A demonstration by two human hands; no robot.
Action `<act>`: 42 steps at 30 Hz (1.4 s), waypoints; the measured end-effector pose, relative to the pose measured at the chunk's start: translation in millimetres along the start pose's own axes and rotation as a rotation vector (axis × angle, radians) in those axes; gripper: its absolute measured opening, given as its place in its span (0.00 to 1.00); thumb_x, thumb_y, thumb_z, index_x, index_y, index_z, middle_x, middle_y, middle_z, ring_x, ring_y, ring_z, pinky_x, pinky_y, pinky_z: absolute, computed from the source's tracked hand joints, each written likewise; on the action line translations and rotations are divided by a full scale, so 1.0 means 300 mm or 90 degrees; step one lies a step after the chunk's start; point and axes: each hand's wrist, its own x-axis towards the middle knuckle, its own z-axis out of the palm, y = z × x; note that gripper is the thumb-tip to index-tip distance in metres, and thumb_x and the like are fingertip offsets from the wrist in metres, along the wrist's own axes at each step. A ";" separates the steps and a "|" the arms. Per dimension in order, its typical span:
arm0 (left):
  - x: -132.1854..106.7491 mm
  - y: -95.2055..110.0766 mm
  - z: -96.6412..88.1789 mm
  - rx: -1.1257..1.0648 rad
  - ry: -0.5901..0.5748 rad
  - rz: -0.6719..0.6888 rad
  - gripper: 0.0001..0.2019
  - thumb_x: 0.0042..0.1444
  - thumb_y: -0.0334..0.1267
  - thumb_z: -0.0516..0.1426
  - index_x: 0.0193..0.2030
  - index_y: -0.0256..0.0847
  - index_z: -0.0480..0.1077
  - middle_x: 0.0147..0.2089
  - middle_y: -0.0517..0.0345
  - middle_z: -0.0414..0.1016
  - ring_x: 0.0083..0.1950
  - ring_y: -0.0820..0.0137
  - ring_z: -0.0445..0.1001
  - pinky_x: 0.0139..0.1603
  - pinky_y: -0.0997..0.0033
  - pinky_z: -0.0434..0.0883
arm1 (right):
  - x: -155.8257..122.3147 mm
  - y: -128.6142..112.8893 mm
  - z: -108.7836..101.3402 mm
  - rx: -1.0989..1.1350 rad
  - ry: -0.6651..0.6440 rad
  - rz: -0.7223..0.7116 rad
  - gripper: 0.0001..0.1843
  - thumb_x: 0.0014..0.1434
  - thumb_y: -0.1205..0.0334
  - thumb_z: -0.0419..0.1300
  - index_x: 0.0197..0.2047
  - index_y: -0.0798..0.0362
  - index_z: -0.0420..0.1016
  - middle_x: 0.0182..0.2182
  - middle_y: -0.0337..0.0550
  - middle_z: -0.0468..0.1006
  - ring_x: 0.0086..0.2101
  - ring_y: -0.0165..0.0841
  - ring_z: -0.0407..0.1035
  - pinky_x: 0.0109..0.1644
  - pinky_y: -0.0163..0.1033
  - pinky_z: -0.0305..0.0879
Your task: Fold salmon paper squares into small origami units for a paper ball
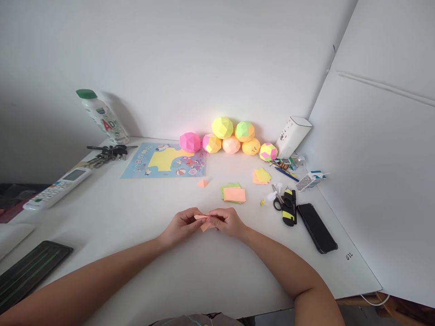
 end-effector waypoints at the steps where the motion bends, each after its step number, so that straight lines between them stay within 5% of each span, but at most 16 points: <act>1: 0.000 0.001 0.001 -0.008 0.003 0.002 0.14 0.51 0.48 0.58 0.29 0.37 0.68 0.24 0.64 0.65 0.24 0.76 0.63 0.24 0.76 0.60 | 0.000 -0.001 0.000 -0.005 0.000 0.000 0.15 0.57 0.54 0.58 0.39 0.55 0.77 0.24 0.39 0.74 0.21 0.27 0.64 0.23 0.34 0.63; 10: 0.002 -0.011 -0.001 -0.084 0.019 -0.010 0.14 0.50 0.47 0.59 0.31 0.37 0.67 0.28 0.58 0.74 0.27 0.74 0.69 0.25 0.75 0.63 | -0.005 -0.014 -0.003 -0.041 -0.002 -0.013 0.14 0.58 0.55 0.56 0.38 0.55 0.78 0.17 0.35 0.66 0.17 0.26 0.61 0.20 0.32 0.58; 24: 0.007 -0.028 -0.005 -0.070 0.029 -0.007 0.14 0.50 0.46 0.59 0.27 0.38 0.65 0.23 0.64 0.67 0.21 0.79 0.59 0.21 0.78 0.57 | 0.003 -0.021 -0.008 -0.082 -0.010 -0.034 0.13 0.58 0.58 0.55 0.31 0.58 0.77 0.13 0.34 0.63 0.15 0.25 0.58 0.18 0.31 0.53; 42: 0.010 -0.002 -0.016 -0.088 0.059 -0.010 0.11 0.50 0.44 0.59 0.26 0.39 0.65 0.23 0.66 0.64 0.21 0.79 0.58 0.23 0.78 0.58 | 0.003 -0.018 -0.011 -0.045 -0.006 0.010 0.13 0.58 0.57 0.56 0.31 0.57 0.75 0.16 0.34 0.62 0.16 0.25 0.58 0.19 0.31 0.56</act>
